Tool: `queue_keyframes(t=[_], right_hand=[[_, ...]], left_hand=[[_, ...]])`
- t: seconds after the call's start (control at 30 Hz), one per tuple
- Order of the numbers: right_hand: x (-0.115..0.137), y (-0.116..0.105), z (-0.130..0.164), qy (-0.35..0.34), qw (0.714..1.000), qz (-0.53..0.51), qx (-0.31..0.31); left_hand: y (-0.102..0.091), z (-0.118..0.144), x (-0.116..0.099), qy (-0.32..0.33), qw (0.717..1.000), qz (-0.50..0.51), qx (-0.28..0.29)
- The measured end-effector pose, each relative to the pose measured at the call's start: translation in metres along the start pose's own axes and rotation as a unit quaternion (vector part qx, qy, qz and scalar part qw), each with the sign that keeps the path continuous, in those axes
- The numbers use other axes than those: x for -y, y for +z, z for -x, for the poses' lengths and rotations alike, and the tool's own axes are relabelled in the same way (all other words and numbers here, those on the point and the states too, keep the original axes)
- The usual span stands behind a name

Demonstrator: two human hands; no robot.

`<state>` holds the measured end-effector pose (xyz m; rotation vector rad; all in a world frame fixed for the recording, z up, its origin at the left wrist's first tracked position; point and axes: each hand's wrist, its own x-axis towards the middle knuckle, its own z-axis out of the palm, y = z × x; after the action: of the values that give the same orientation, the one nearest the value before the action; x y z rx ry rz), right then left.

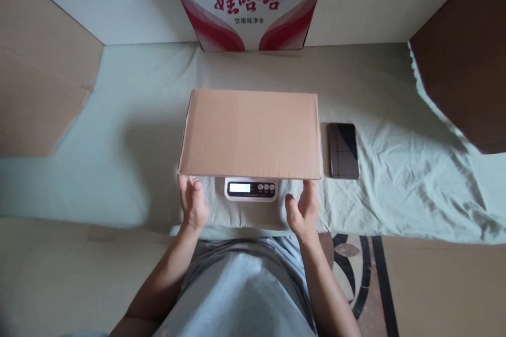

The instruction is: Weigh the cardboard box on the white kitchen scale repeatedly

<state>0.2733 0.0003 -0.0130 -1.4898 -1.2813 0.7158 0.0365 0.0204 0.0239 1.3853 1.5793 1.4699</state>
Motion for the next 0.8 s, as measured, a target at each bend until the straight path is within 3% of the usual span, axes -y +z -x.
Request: queue_keyframes(t=[0.27,0.53,0.8], right_hand=[[-0.009,0.006,0.001,-0.004,1.0,-0.008,-0.023],[-0.017,-0.001,-0.02,-0.008,0.996,-0.055,-0.069],[-0.027,0.001,-0.019,0.05,0.992,0.101,-0.059]], left_hand=[[-0.002,0.005,0.014,-0.009,0.999,-0.028,-0.034],[0.005,-0.021,0.044,-0.004,0.994,-0.011,-0.111],[0.0,-0.016,0.073,-0.062,0.994,-0.044,-0.073]])
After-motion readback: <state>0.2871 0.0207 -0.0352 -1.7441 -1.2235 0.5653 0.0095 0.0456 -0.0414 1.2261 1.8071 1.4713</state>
